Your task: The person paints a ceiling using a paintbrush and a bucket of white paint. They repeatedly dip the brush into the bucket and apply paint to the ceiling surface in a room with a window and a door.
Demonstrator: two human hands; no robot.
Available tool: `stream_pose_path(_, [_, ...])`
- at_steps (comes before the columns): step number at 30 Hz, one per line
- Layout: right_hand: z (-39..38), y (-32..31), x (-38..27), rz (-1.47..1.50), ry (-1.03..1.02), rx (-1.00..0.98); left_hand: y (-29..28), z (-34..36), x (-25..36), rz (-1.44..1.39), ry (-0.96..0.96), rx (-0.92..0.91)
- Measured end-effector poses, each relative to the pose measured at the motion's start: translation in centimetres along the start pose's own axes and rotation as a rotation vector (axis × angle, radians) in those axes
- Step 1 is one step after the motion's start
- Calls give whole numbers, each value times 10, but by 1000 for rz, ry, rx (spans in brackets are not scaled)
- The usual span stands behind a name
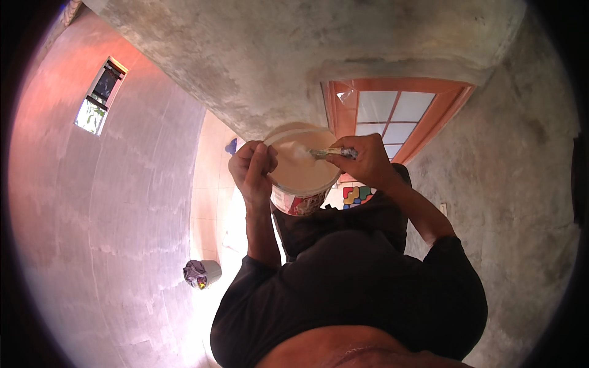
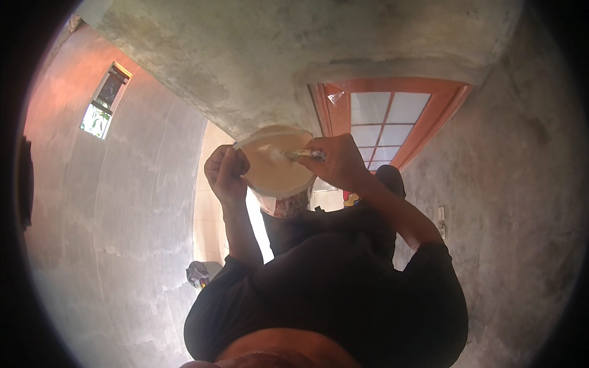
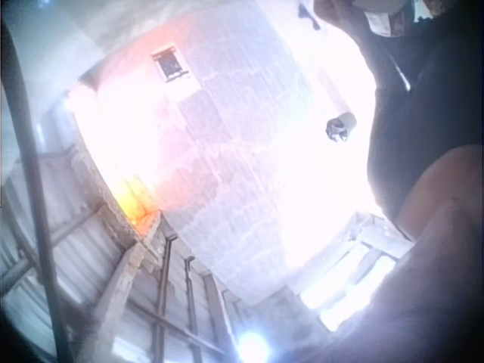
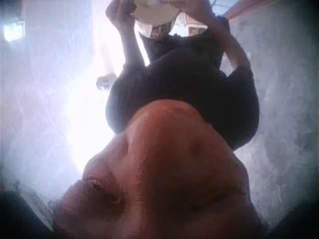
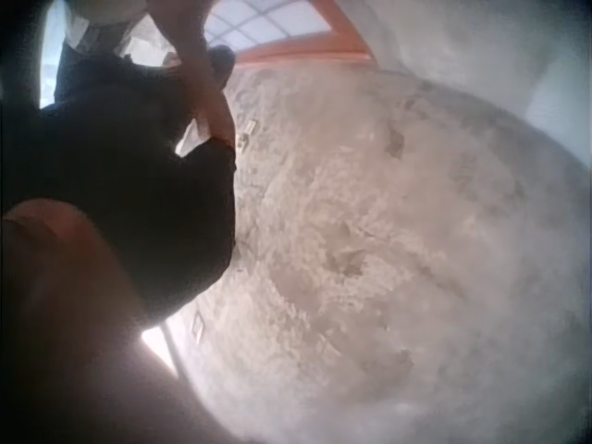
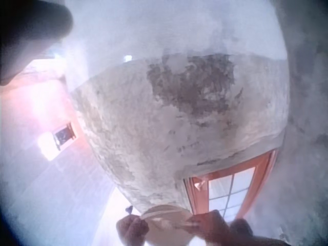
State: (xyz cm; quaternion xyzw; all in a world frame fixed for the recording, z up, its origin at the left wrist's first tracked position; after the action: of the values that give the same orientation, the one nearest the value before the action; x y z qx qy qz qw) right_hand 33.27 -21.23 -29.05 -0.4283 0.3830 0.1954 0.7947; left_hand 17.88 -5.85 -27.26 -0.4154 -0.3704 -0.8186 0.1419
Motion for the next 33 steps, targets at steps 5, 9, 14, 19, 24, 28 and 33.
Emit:
stream_pose_path(5, [9, 19, 11, 471, 279, -250, -1, 0, 0, 1, -3, 4])
stream_pose_path(9, [5, 17, 32, 511, 353, -88, 0, 0, 1, 84, 0, 55])
stream_pose_path(14, [-6, 16, 7, -158, -260, 282, -10, -1, 3, 188, 82, 32])
stream_pose_path(19, [-10, 8, -1, 158, -112, 204, -19, 3, -3, 12, 83, 40])
stream_pose_path(24, [-19, -9, 26, 555, 227, 105, -20, 10, -9, -28, 59, 41])
stream_pose_path(28, [-48, -79, 30, 678, 227, 282, -27, 19, -16, -36, 45, 74])
stream_pose_path(33, [-92, -223, 47, 452, 72, 848, -34, 11, -8, 34, 81, 96])
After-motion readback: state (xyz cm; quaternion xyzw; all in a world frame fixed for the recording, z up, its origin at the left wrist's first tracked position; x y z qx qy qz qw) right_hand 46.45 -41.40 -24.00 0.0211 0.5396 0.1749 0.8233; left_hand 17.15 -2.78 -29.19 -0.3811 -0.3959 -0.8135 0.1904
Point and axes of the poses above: each hand's wrist, its own z-axis towards the middle knuckle, its own y-axis out of the palm, x = y × z, the point moved 8 cm from there along z, towards the middle knuckle, and after that the axes turned 10 degrees about -z, right-handed, at the moved point
